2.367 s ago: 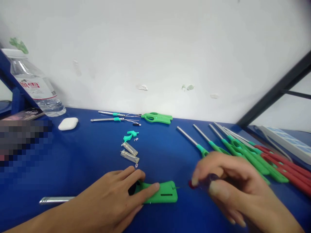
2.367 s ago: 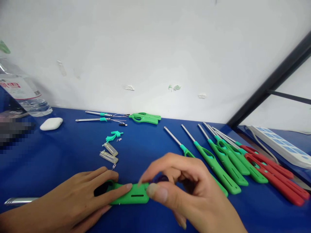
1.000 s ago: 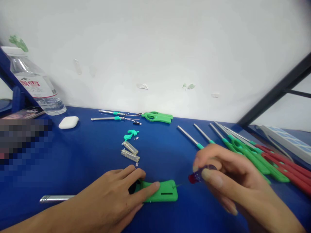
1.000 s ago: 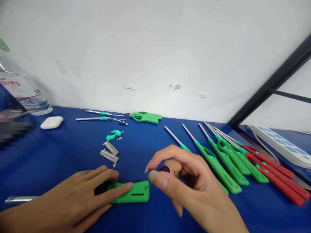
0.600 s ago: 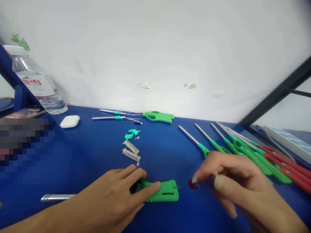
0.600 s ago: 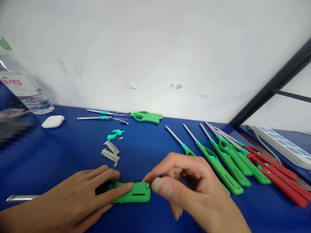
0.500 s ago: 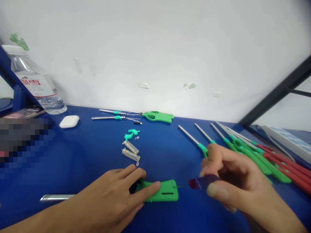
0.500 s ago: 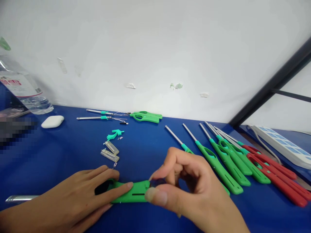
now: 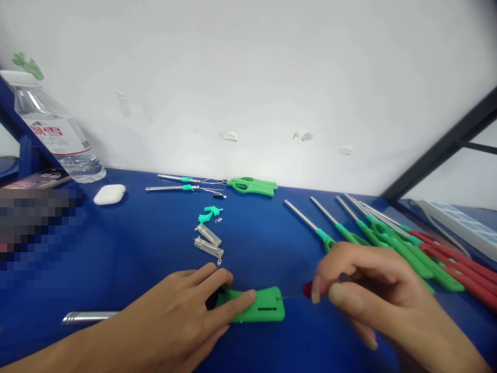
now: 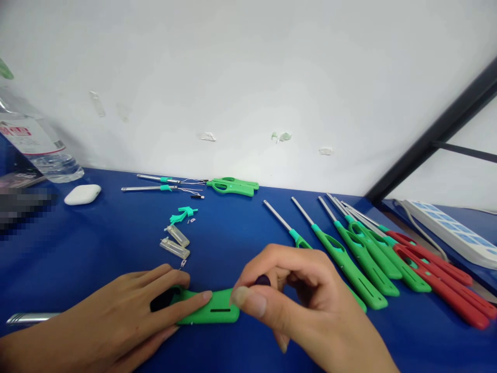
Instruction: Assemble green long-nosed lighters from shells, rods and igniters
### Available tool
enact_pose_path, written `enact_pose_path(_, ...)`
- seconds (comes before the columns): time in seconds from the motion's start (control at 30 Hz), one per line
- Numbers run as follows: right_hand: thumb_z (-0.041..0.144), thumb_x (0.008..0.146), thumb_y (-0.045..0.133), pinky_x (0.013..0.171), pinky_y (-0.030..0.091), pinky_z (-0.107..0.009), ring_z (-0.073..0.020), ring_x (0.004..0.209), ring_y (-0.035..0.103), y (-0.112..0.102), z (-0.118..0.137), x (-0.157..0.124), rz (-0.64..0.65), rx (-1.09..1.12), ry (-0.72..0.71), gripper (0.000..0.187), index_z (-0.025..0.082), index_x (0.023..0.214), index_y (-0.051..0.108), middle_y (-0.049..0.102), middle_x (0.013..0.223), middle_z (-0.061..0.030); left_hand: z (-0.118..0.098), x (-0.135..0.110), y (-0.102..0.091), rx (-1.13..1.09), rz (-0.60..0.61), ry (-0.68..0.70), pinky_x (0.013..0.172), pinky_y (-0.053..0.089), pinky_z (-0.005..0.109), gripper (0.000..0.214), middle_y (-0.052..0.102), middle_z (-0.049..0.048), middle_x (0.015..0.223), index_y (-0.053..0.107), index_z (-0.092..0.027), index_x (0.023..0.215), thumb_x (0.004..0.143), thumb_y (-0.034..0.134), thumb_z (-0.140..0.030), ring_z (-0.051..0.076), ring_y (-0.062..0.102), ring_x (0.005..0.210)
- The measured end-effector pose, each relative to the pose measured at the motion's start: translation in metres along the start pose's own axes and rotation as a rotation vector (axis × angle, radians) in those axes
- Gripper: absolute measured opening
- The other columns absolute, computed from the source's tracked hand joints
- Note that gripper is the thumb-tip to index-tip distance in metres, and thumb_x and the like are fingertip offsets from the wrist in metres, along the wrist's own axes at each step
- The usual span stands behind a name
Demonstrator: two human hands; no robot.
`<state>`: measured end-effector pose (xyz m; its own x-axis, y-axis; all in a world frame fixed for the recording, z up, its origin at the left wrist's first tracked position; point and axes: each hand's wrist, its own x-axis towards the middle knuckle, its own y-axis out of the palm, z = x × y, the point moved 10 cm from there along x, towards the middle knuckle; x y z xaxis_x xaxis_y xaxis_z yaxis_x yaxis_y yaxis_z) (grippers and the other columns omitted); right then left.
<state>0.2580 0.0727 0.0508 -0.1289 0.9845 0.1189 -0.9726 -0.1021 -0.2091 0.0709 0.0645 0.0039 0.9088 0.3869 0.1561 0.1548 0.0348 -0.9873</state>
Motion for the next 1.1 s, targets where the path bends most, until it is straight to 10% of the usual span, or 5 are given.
enact_pose_path(0.73,0.057,0.080,0.092,0.036,0.023,-0.019,-0.0044,0.042,0.034,-0.001,-0.004,0.002,-0.080,0.064,0.104,0.041,0.021,0.077,0.070,0.054,0.061,0.0057,0.003,-0.003,0.001,-0.002,-0.025,-0.006,0.092,0.063,0.042,0.068,0.068,0.0110,0.130,0.041,-0.031,0.165,0.101,0.056,-0.012,0.031,0.069,0.117)
enact_pose_path(0.93,0.056,0.094,0.080,0.038,0.023,-0.019,-0.0049,0.042,0.034,-0.005,0.003,0.005,-0.079,-0.011,-0.015,0.037,0.023,0.081,0.070,0.050,0.056,0.0069,0.002,-0.002,0.000,0.006,-0.037,0.002,0.091,0.063,0.043,0.065,0.068,0.0117,0.129,0.041,-0.030,0.164,0.102,0.053,-0.012,0.032,0.070,0.116)
enact_pose_path(1.1,0.068,0.091,0.078,0.044,0.026,-0.022,-0.0074,0.047,0.036,-0.021,0.005,0.002,-0.278,-0.078,0.014,0.048,0.023,0.078,0.069,0.045,0.053,0.0063,0.003,-0.001,-0.002,-0.005,-0.051,-0.015,0.097,0.062,0.041,0.059,0.069,0.0108,0.129,0.044,-0.031,0.163,0.107,0.054,-0.020,0.029,0.069,0.118)
